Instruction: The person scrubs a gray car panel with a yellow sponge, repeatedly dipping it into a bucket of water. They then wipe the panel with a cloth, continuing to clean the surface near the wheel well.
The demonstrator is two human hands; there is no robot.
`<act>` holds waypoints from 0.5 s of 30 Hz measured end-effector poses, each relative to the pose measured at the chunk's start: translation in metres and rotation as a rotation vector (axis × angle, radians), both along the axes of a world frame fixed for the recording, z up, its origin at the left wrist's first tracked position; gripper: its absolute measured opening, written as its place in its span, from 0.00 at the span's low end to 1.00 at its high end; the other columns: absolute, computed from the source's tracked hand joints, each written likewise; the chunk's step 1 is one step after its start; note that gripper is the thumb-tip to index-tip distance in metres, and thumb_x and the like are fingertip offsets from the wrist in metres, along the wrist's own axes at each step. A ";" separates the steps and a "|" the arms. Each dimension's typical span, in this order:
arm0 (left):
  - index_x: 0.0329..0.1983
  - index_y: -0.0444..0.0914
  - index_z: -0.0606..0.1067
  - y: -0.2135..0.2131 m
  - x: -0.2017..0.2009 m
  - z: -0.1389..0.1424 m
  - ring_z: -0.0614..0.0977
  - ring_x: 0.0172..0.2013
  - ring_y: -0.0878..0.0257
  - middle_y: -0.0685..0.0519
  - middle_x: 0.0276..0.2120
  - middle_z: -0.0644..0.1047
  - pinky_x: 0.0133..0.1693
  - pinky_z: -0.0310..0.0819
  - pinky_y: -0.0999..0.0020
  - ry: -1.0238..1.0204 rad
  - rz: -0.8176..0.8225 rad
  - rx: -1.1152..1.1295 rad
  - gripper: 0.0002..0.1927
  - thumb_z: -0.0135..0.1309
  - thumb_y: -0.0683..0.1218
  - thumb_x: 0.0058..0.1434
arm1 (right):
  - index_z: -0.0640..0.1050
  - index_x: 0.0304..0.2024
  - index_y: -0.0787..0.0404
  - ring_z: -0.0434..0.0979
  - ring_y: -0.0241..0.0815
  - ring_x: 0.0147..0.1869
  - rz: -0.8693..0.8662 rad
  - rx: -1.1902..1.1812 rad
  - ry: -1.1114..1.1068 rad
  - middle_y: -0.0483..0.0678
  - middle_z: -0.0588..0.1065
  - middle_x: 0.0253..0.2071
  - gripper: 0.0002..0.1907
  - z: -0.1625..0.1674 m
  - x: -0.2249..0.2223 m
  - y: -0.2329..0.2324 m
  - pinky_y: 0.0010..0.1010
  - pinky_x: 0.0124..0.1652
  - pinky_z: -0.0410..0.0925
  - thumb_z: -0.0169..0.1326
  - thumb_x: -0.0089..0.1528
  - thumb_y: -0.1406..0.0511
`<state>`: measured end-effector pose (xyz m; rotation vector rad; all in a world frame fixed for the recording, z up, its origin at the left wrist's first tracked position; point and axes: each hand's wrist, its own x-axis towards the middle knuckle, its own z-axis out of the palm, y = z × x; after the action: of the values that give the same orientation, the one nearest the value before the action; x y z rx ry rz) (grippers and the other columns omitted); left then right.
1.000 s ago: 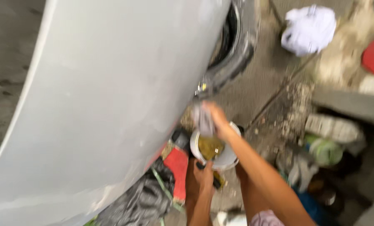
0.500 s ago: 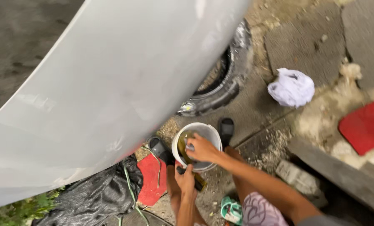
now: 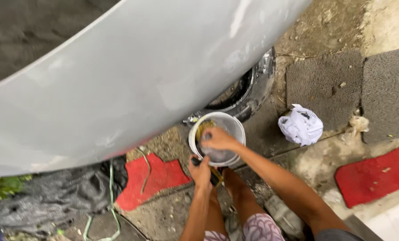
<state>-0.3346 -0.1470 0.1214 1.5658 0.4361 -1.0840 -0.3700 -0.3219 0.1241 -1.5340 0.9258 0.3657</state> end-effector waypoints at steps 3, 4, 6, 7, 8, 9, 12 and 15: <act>0.37 0.37 0.66 -0.003 0.005 -0.005 0.76 0.20 0.61 0.52 0.26 0.73 0.21 0.71 0.65 0.014 0.016 -0.022 0.11 0.55 0.33 0.56 | 0.85 0.34 0.60 0.81 0.44 0.52 -0.251 -0.151 -0.276 0.48 0.84 0.42 0.02 0.051 0.016 -0.058 0.38 0.61 0.61 0.63 0.58 0.68; 0.37 0.38 0.66 -0.003 0.006 -0.005 0.76 0.20 0.60 0.52 0.26 0.73 0.21 0.71 0.65 0.025 0.031 -0.009 0.12 0.54 0.33 0.56 | 0.84 0.38 0.61 0.79 0.43 0.55 -0.383 -0.340 -0.579 0.50 0.81 0.48 0.06 0.068 0.026 -0.079 0.37 0.58 0.69 0.65 0.58 0.69; 0.37 0.37 0.67 -0.005 0.008 -0.003 0.76 0.21 0.62 0.52 0.27 0.73 0.21 0.72 0.65 0.045 0.049 0.044 0.11 0.55 0.34 0.57 | 0.78 0.52 0.64 0.77 0.43 0.61 -0.611 -0.578 -0.746 0.53 0.77 0.57 0.12 0.093 0.060 -0.116 0.36 0.63 0.69 0.61 0.66 0.70; 0.37 0.37 0.67 -0.007 0.010 -0.002 0.76 0.21 0.62 0.53 0.27 0.73 0.21 0.72 0.65 0.052 0.030 0.055 0.10 0.55 0.34 0.57 | 0.81 0.54 0.63 0.77 0.47 0.63 -0.652 -0.682 -0.676 0.53 0.73 0.62 0.12 0.100 0.081 -0.132 0.37 0.63 0.71 0.61 0.68 0.68; 0.38 0.37 0.68 -0.009 0.013 0.000 0.76 0.21 0.62 0.52 0.27 0.74 0.21 0.72 0.65 0.042 -0.003 0.057 0.10 0.54 0.33 0.57 | 0.79 0.59 0.62 0.72 0.52 0.69 -0.603 -0.873 -0.691 0.54 0.67 0.67 0.17 0.102 0.104 -0.146 0.39 0.67 0.67 0.61 0.68 0.67; 0.39 0.36 0.68 -0.011 0.017 0.001 0.77 0.21 0.61 0.51 0.28 0.75 0.21 0.71 0.64 0.031 -0.031 0.063 0.11 0.54 0.33 0.56 | 0.76 0.64 0.60 0.68 0.56 0.74 -0.542 -1.056 -0.698 0.55 0.62 0.72 0.21 0.101 0.125 -0.158 0.41 0.71 0.63 0.62 0.69 0.66; 0.41 0.39 0.69 -0.012 0.028 0.002 0.77 0.21 0.60 0.50 0.28 0.76 0.22 0.71 0.65 0.065 -0.069 0.150 0.12 0.54 0.34 0.56 | 0.66 0.69 0.58 0.54 0.68 0.78 -0.305 -1.378 -0.566 0.59 0.58 0.73 0.31 0.095 0.165 -0.189 0.56 0.76 0.47 0.61 0.68 0.56; 0.41 0.37 0.67 -0.004 0.035 -0.003 0.78 0.21 0.59 0.49 0.28 0.77 0.21 0.71 0.63 0.099 -0.135 0.120 0.13 0.54 0.33 0.55 | 0.63 0.68 0.56 0.56 0.66 0.75 -0.219 -1.601 -0.530 0.57 0.59 0.70 0.31 0.093 0.154 -0.249 0.57 0.73 0.46 0.57 0.68 0.52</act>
<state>-0.2992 -0.1507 0.1188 1.6703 0.4751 -1.2629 -0.2159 -0.5709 0.2166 -2.6579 0.9124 -1.2051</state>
